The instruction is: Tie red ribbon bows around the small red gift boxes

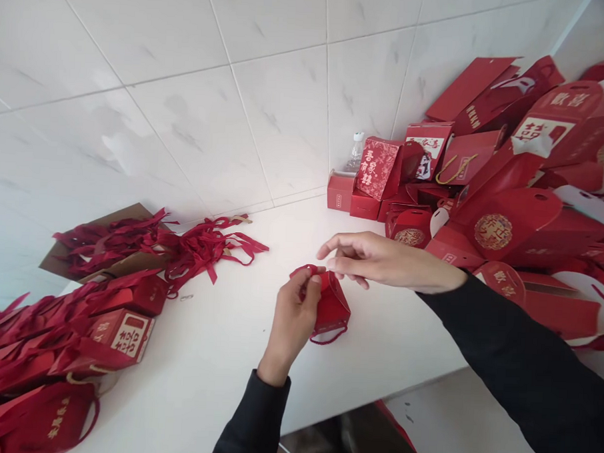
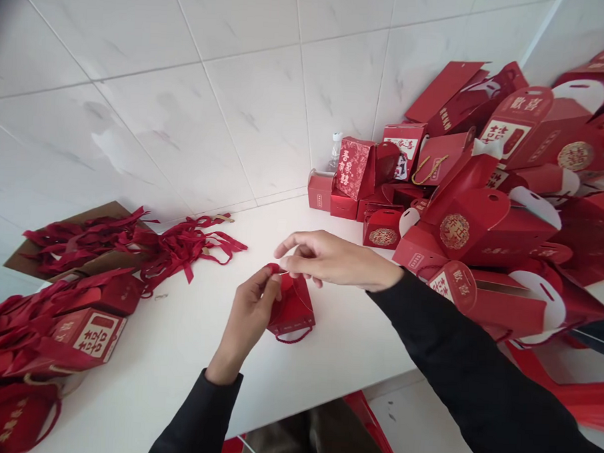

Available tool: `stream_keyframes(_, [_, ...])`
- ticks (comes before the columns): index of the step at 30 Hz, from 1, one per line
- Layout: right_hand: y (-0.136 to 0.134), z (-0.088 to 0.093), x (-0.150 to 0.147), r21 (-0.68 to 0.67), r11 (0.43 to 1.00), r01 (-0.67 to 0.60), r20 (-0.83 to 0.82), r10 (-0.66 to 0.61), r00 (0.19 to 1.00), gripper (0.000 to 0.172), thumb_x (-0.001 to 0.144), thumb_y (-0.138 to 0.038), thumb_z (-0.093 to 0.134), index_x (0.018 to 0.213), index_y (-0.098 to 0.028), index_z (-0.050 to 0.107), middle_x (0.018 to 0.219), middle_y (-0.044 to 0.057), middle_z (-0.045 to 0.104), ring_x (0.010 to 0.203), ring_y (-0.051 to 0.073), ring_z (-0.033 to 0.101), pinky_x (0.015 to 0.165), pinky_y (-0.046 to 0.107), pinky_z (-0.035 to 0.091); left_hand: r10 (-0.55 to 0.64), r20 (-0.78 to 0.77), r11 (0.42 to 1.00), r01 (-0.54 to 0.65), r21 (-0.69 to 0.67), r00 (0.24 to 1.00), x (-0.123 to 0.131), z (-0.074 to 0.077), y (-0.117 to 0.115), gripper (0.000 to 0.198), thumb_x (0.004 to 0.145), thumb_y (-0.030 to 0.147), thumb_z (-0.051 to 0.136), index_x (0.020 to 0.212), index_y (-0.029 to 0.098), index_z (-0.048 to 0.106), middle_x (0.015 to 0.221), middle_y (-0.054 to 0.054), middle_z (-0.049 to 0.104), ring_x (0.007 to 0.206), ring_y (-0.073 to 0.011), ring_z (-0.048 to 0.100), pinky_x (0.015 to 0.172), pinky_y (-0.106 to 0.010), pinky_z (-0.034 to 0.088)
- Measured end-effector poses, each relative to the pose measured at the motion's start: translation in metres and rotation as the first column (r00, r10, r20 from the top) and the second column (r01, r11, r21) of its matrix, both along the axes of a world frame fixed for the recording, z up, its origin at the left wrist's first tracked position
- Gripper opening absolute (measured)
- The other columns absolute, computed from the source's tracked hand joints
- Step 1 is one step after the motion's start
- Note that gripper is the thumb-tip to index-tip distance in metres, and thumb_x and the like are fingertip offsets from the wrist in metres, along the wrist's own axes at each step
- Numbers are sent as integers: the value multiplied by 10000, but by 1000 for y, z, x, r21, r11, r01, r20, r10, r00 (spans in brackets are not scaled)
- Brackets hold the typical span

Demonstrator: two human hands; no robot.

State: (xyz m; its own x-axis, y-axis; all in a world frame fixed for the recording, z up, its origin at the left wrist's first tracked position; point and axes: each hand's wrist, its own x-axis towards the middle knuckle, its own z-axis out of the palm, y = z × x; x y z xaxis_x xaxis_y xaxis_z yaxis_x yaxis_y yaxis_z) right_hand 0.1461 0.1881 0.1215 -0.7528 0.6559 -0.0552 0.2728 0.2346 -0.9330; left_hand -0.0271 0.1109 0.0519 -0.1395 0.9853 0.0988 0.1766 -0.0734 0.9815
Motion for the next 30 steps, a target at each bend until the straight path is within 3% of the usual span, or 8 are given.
stream_keyframes(2, [3,5,-19,48,996,-74,39,72,997,238,959,-314,578,1135,-164,637,760,-2,644,583,108,555,534,233,442,-21,-9,999,21,-39,1000,5,-2,1,238,840,423,693,787,197,638,691,-7,611,622,-150,512,584,-267,380])
stream_keyframes(5, [8,8,-40,136,977,-163,41,159,986,229,978,-291,556,1147,-169,650,828,41,725,702,151,649,620,251,488,-6,2,996,6,-85,1000,6,-7,2,378,822,504,691,649,194,562,570,14,496,520,-120,383,503,-264,273])
stream_keyframes(9, [20,-2,-40,322,947,-2,-64,24,998,312,1006,-184,431,1265,-177,604,1107,93,739,955,186,670,801,303,496,-14,71,992,24,-127,997,-2,-12,3,576,862,668,552,535,199,485,536,10,425,497,-110,331,481,-264,236])
stream_keyframes(13, [27,-20,-23,321,915,-245,124,216,968,418,913,-94,494,1306,-189,601,1105,72,739,954,181,661,817,297,475,-21,134,990,39,-133,991,-10,-12,1,533,861,674,563,717,177,691,610,-15,520,582,-142,434,533,-262,323])
stream_keyframes(17, [22,-21,-8,416,901,-122,184,48,982,220,924,-225,538,1032,-194,727,907,36,740,717,165,593,662,282,413,-12,206,994,34,-104,979,-12,-9,0,455,883,606,596,890,182,760,651,-18,581,651,-156,489,607,-264,391])
stream_keyframes(21, [17,-17,0,303,932,-196,266,115,957,227,930,-272,527,860,-190,726,680,-8,651,557,132,491,564,270,355,-64,228,993,84,-79,972,-13,-6,2,400,909,536,597,966,183,777,765,-47,678,736,-168,587,695,-275,460])
stream_keyframes(26, [14,-35,-6,332,942,-37,150,-13,989,241,965,-283,480,915,-189,697,857,42,694,750,182,581,687,293,405,-61,99,998,63,-18,993,-18,-9,3,155,827,287,692,906,191,785,837,-79,734,762,-203,647,685,-315,513])
stream_keyframes(30, [12,-52,-18,256,967,-14,126,-19,992,285,986,-255,416,1056,-176,681,890,60,694,764,180,596,692,294,430,80,-21,987,-76,144,997,-15,-19,3,334,746,55,608,934,262,792,940,-59,728,914,-225,646,857,-372,514])
